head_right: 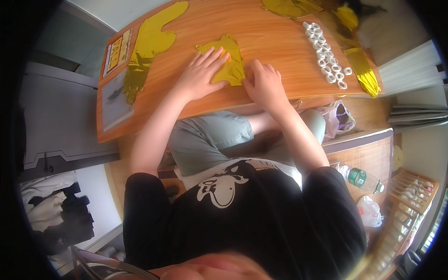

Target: The person folds a gold foil balloon into a small rectangle by hand, places it onto a piece of cardboard, and presses it flat.

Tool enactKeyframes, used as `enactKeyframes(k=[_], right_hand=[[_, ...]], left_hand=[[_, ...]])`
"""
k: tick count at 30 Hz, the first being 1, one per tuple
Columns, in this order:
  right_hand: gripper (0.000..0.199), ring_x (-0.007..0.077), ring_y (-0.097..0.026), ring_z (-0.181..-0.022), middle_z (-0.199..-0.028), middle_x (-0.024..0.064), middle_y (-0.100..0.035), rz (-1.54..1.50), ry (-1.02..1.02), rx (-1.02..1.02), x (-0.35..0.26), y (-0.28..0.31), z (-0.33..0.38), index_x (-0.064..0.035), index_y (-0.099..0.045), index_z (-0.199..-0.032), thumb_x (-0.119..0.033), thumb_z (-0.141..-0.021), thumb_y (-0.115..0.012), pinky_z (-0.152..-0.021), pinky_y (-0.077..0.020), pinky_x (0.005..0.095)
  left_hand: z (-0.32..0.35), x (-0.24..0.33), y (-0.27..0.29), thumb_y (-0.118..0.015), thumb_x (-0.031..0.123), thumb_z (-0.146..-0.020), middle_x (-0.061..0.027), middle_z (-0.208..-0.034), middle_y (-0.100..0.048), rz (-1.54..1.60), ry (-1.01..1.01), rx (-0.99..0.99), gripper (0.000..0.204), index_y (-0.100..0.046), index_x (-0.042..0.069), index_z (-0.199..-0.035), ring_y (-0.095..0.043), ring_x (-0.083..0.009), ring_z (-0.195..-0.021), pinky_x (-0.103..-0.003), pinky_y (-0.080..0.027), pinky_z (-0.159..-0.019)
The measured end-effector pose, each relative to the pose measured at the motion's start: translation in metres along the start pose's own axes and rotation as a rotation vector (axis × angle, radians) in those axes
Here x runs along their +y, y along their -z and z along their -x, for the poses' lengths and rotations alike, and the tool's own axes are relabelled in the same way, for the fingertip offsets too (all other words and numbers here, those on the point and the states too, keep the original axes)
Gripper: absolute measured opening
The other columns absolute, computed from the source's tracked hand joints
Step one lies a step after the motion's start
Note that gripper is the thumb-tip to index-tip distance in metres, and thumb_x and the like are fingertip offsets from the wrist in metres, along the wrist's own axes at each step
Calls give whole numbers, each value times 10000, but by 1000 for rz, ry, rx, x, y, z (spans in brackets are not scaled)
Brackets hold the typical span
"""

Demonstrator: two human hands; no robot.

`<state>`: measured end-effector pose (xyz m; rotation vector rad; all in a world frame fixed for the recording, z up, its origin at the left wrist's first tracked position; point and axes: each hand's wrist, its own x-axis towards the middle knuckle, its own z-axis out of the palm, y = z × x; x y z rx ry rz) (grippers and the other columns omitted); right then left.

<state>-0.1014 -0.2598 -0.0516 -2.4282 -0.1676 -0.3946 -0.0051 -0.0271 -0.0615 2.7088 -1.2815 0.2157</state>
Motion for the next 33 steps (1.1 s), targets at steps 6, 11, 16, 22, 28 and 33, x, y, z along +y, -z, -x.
enactKeyframes(k=[6, 11, 16, 22, 28, 33], right_hand=[[367, 312, -622, -962, -972, 105, -664, 52, -79, -72, 2, 14, 0, -59, -617, -1159, -106, -834, -781, -895, -498, 422], [457, 348, -618, -1146, -1211, 164, -648, -96, 84, -110, 4, 18, -27, -58, -588, -1333, -127, -902, -723, -1041, -470, 456], [545, 352, -496, -1407, -1469, 176, -567, 240, 391, -73, -7, -16, -48, -73, -478, -1509, -273, -1016, -597, -1194, -364, 481], [714, 324, -339, -1527, -1632, 152, -399, 377, 304, -198, 5, -33, -47, -35, -298, -1611, -467, -1066, -462, -1264, -239, 484], [715, 323, -323, -1535, -1646, 152, -376, 420, 283, -227, 2, -30, -46, -40, -318, -1604, -488, -1063, -454, -1268, -226, 479], [724, 306, -300, -1548, -1661, 136, -353, 458, 256, -265, -2, -29, -46, -44, -339, -1595, -524, -1061, -433, -1275, -219, 480]], left_hand=[[2, -1, 0, -521, 745, -935, -108, -1685, -317, -10, -5, -4, 887, -360, 198, -1615, -257, -323, -1568, -526, -220, -1266], [1, 1, 0, -538, 750, -923, -115, -1680, -324, -14, 14, -27, 899, -360, 206, -1617, -256, -326, -1568, -530, -215, -1266], [-2, 0, 0, -531, 765, -918, -133, -1675, -328, 2, 25, -70, 958, -328, 149, -1624, -247, -328, -1571, -523, -204, -1272], [1, -10, -7, -413, 742, -985, -207, -1694, -229, 143, 24, -4, 1004, -151, 36, -1648, -180, -330, -1588, -517, -155, -1287], [7, -13, 12, -347, 672, -1042, -163, -1727, -146, 146, 12, -117, 896, -108, 71, -1662, -127, -284, -1603, -540, -68, -1293], [20, -26, 29, -404, 700, -1009, -121, -1733, -155, 3, -14, -283, 931, -123, 106, -1669, -122, -240, -1607, -574, -21, -1285]])
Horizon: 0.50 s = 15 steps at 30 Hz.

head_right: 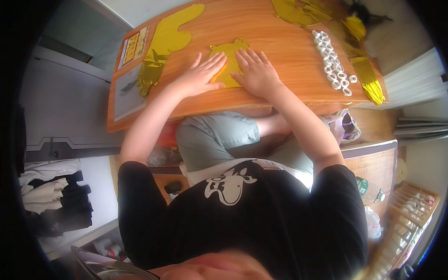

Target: The person folds a gold foil balloon into a small rectangle by hand, places it onto a piece of cardboard, and presses it flat.

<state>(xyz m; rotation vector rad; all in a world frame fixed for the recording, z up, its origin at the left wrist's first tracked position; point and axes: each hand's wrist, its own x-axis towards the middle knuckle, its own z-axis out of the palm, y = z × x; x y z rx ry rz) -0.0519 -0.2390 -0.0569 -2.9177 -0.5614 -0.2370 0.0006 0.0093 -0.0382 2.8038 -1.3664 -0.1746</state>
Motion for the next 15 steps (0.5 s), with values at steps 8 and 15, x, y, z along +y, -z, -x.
enactKeyframes(k=[8, 15], right_hand=[[734, 306, -285, -1554, -1669, 135, -336, -19, -12, -34, -2, 3, -1, -39, -354, -1587, -535, -1054, -443, -1280, -205, 478], [724, 334, -317, -1536, -1652, 162, -361, -16, 9, 0, 1, 1, -1, -30, -375, -1574, -534, -1058, -442, -1265, -229, 483]], left_hand=[[5, -14, 22, -700, 611, -881, -150, -1730, -145, 107, -31, -112, 1126, -92, 80, -1665, -114, -242, -1607, -537, -33, -1299], [5, -13, 29, -782, 618, -792, -181, -1724, -135, 126, 31, -118, 1266, -58, 46, -1658, -112, -247, -1608, -518, -28, -1303]])
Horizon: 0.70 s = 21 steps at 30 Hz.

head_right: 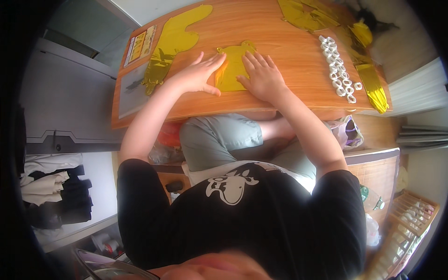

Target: The person folds a gold foil balloon into a small rectangle by hand, places it onto a piece of cardboard, and presses it flat.

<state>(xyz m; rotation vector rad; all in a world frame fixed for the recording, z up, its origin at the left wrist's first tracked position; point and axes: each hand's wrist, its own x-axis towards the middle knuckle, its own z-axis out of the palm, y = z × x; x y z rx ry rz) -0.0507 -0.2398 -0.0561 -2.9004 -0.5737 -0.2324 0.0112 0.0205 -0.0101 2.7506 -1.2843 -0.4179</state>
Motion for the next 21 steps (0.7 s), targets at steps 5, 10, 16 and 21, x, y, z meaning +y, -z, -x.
enactKeyframes(k=[5, 10, 16, 21], right_hand=[[725, 335, -317, -1536, -1654, 157, -359, 17, 0, 2, 0, -1, -1, -33, -375, -1575, -535, -1057, -444, -1265, -231, 487], [735, 335, -310, -1539, -1663, 150, -344, 30, 1, -9, 0, -1, -1, -35, -366, -1580, -545, -1055, -438, -1267, -227, 490], [738, 333, -298, -1545, -1671, 142, -330, 42, -14, -23, 5, -5, 0, -47, -339, -1595, -548, -1059, -417, -1271, -215, 503], [661, 334, -297, -1547, -1681, 134, -314, 20, -17, -49, 0, -2, -3, -100, -300, -1622, -415, -1055, -431, -1274, -208, 513]], left_hand=[[0, 11, 13, -790, 684, -738, -212, -1721, -111, -112, 128, -102, 1347, -47, 37, -1657, -34, -305, -1612, -581, 26, -1281], [0, 20, 29, -731, 749, -761, -187, -1735, -23, -217, 249, -214, 1328, -40, 64, -1664, 47, -354, -1606, -605, 52, -1266], [-31, 52, 15, -476, 707, -981, -143, -1739, 18, 235, 239, 142, 999, -102, 81, -1664, 32, -327, -1607, -561, 31, -1280], [-51, 69, -53, -325, 530, -1093, -231, -1648, -334, 111, 207, 462, 717, -318, 22, -1599, -253, -393, -1556, -565, -199, -1260]])
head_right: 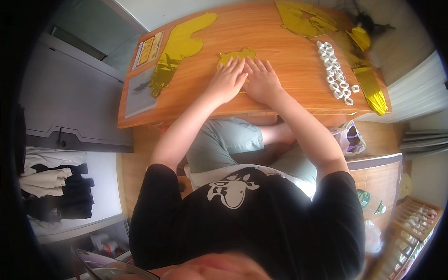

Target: The person folds a gold foil balloon into a small rectangle by hand, places it onto a piece of cardboard, and presses it flat.

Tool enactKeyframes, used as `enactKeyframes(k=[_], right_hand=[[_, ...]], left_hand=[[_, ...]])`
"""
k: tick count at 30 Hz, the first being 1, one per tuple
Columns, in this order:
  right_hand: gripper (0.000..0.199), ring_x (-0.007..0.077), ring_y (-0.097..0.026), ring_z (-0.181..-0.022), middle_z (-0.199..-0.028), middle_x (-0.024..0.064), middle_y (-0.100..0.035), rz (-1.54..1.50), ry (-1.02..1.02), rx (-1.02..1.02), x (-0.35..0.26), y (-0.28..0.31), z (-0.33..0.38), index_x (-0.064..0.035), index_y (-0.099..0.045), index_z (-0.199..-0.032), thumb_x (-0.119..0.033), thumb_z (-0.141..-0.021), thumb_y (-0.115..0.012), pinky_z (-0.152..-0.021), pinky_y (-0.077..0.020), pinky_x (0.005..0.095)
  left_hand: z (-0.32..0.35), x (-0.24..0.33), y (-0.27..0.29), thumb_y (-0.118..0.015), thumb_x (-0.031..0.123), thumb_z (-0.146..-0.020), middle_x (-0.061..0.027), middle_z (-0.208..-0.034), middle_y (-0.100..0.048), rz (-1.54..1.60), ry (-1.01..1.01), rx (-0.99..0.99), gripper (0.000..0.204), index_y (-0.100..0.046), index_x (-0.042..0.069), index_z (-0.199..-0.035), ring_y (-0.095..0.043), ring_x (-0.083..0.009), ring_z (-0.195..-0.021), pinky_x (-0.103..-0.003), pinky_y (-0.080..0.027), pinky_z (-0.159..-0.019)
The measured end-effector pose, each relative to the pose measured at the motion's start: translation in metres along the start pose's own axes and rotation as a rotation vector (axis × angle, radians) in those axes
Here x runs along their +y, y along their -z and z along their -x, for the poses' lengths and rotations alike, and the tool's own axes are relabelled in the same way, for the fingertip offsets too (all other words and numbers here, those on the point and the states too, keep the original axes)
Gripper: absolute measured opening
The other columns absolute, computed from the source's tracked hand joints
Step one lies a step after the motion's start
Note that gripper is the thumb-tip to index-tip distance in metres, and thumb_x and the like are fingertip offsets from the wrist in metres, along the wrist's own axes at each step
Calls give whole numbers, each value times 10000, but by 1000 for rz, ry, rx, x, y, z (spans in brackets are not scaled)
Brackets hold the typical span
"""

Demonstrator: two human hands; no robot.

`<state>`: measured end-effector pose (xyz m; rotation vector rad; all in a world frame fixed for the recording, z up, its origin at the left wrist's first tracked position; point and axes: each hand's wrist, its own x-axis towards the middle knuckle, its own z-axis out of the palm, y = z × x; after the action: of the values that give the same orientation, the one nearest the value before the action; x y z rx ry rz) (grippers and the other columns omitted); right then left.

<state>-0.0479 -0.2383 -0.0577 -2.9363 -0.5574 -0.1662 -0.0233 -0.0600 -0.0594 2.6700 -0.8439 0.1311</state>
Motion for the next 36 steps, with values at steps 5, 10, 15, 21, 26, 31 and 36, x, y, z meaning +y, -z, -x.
enactKeyframes(k=[5, 10, 15, 21, 26, 31, 36], right_hand=[[674, 341, -290, -1549, -1672, 161, -321, -70, 23, 4, 7, -2, -1, -70, -290, -1617, -378, -1038, -442, -1270, -223, 500], [626, 358, -393, -1494, -1598, 189, -444, -810, -62, 40, 48, 12, -11, -26, -337, -1593, -159, -1020, -550, -1232, -301, 354], [629, 354, -380, -1504, -1555, 197, -493, -494, 183, 14, 63, 38, -1, -38, -388, -1573, -228, -1016, -612, -1255, -261, 478], [637, 356, -370, -1505, -1514, 194, -530, -283, 228, -86, 59, 42, 7, -66, -437, -1550, -319, -1003, -645, -1250, -218, 599], [479, 328, -517, -1404, -1339, 179, -665, -343, 215, 67, 61, 33, 5, -123, -629, -1405, -309, -968, -694, -1224, -297, 570], [259, 291, -625, -1287, -1102, 96, -762, -311, 112, 88, 55, 33, 9, -163, -784, -1143, -284, -919, -742, -1191, -358, 544], [195, 290, -651, -1242, -999, 76, -776, -282, 228, 227, 57, 28, 12, -165, -815, -1043, -268, -883, -772, -1165, -392, 530]], left_hand=[[2, -3, -9, -334, 517, -1090, -230, -1646, -337, -47, -12, 50, 711, -308, 28, -1604, -261, -372, -1558, -573, -194, -1259], [-1, -1, -10, -350, 558, -1077, -226, -1644, -342, -102, -5, -2, 737, -311, 47, -1607, -272, -371, -1554, -625, -175, -1245], [2, 1, -8, -439, 658, -1011, -231, -1654, -319, -168, 3, -25, 808, -339, 131, -1614, -257, -386, -1558, -661, -168, -1227], [1, 0, -8, -459, 726, -971, -225, -1676, -279, -176, 7, -27, 871, -341, 158, -1621, -224, -372, -1573, -655, -143, -1235], [0, 2, -6, -471, 758, -947, -218, -1680, -275, -176, 12, -38, 906, -348, 162, -1619, -215, -362, -1578, -647, -137, -1239], [3, 5, -3, -539, 731, -929, -211, -1677, -280, -196, 19, -31, 900, -363, 170, -1610, -235, -370, -1569, -637, -179, -1238], [2, 6, -4, -563, 730, -916, -213, -1675, -285, -196, 17, -23, 912, -369, 168, -1607, -239, -366, -1568, -633, -185, -1236]])
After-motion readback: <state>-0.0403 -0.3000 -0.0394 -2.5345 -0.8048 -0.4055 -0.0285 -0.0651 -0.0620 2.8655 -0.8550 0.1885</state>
